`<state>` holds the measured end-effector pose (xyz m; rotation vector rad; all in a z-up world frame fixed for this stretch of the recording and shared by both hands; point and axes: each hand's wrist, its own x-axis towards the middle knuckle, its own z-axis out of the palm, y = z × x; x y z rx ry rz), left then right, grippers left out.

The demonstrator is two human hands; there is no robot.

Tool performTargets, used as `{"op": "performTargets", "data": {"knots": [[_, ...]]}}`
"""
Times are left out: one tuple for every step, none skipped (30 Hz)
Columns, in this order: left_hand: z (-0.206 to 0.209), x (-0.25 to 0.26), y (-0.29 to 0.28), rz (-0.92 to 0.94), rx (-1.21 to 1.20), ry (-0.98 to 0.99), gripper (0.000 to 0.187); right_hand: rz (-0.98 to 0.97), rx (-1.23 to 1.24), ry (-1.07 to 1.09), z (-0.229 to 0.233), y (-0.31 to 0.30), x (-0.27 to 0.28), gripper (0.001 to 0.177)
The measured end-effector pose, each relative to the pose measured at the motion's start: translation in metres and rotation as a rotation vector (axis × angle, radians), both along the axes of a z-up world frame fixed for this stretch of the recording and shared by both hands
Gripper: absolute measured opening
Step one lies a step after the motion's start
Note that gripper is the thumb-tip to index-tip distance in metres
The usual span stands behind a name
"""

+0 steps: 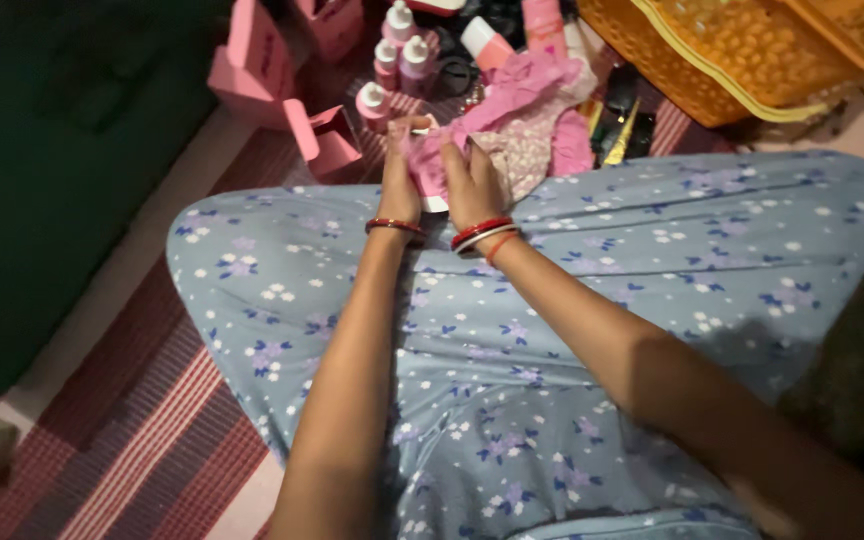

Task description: The person sits on a mat and wipes several small cosmetic bottles and pink boxes with a pink cloth. The person picks up each item, rubs it with the cloth, and places it back among the other items on the floor.

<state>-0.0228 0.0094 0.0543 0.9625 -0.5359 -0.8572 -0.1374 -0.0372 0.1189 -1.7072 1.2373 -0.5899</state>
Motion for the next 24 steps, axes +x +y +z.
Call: {"op": "performTargets", "data": {"knots": [[0.001, -0.004, -0.002, 0.019, 0.079, -0.022, 0.059, -0.062, 0.002, 0.062, -0.027, -0.006, -0.006, 0.047], [0.004, -0.005, -0.003, 0.041, 0.157, -0.052, 0.062, -0.076, -0.095, 0.055, -0.057, -0.012, -0.009, 0.046], [0.008, -0.007, -0.004, 0.063, 0.234, -0.083, 0.064, -0.083, -0.22, 0.055, -0.087, -0.02, -0.007, 0.046], [0.013, -0.012, -0.003, 0.096, 0.324, -0.235, 0.063, -0.09, -0.34, 0.063, -0.113, -0.025, -0.011, 0.045], [0.02, -0.016, -0.001, 0.129, 0.412, -0.389, 0.063, -0.123, -0.35, 0.035, -0.134, -0.028, -0.014, 0.044], [0.028, -0.02, 0.002, 0.167, 0.498, -0.545, 0.064, -0.159, -0.325, -0.013, -0.15, -0.03, -0.018, 0.044], [0.036, -0.024, 0.004, 0.151, 0.485, -0.574, 0.066, -0.236, -0.113, -0.157, -0.16, -0.034, -0.018, 0.047], [0.045, -0.027, 0.008, 0.134, 0.476, -0.603, 0.068, -0.291, 0.109, -0.305, -0.165, -0.036, -0.017, 0.046], [0.054, -0.032, 0.013, 0.117, 0.467, -0.632, 0.07, -0.342, 0.333, -0.454, -0.166, -0.038, -0.015, 0.044], [0.063, -0.037, 0.018, 0.137, 0.47, -0.743, 0.074, -0.385, 0.556, -0.606, -0.164, -0.039, -0.013, 0.043], [0.071, -0.044, 0.023, 0.157, 0.472, -0.854, 0.078, -0.381, 0.634, -0.642, -0.161, -0.038, -0.014, 0.035], [0.079, -0.049, 0.026, 0.175, 0.473, -0.964, 0.081, -0.377, 0.712, -0.678, -0.156, -0.037, -0.016, 0.027], [0.087, -0.051, 0.026, 0.166, 0.553, -0.973, 0.081, -0.37, 0.79, -0.714, -0.151, -0.036, -0.017, 0.02], [0.094, -0.054, 0.027, 0.158, 0.636, -0.974, 0.081, -0.382, 0.786, -0.652, -0.146, -0.035, -0.02, 0.021], [0.1, -0.058, 0.027, 0.15, 0.719, -0.975, 0.081, -0.393, 0.781, -0.59, -0.141, -0.035, -0.019, 0.023], [0.104, -0.064, 0.028, 0.248, 0.734, -1.065, 0.08, -0.4, 0.778, -0.525, -0.137, -0.032, -0.019, 0.026], [0.109, -0.07, 0.028, 0.345, 0.747, -1.156, 0.08, -0.385, 0.845, -0.585, -0.134, -0.03, -0.02, 0.026], [0.113, -0.075, 0.027, 0.441, 0.756, -1.249, 0.08, -0.371, 0.911, -0.647, -0.132, -0.032, -0.018, 0.026], [0.116, -0.078, 0.026, 0.371, 0.761, -1.156, 0.075, -0.357, 0.977, -0.71, -0.131, -0.034, -0.017, 0.026], [0.119, -0.08, 0.026, 0.302, 0.765, -1.062, 0.071, -0.349, 0.997, -0.739, -0.129, -0.036, -0.016, 0.028], [0.12, -0.081, 0.026, 0.234, 0.768, -0.967, 0.067, -0.34, 1.016, -0.768, -0.128, -0.036, -0.015, 0.03], [0.12, -0.082, 0.027, 0.208, 0.737, -0.934, 0.064, -0.333, 1.036, -0.798, -0.124, -0.033, -0.016, 0.033], [0.118, -0.081, 0.028, 0.183, 0.706, -0.901, 0.061, -0.282, 1.091, -0.835, -0.12, -0.03, -0.017, 0.035], [0.115, -0.078, 0.026, 0.164, 0.667, -0.871, 0.059, -0.225, 1.138, -0.877, -0.115, -0.034, -0.015, 0.038]]}}
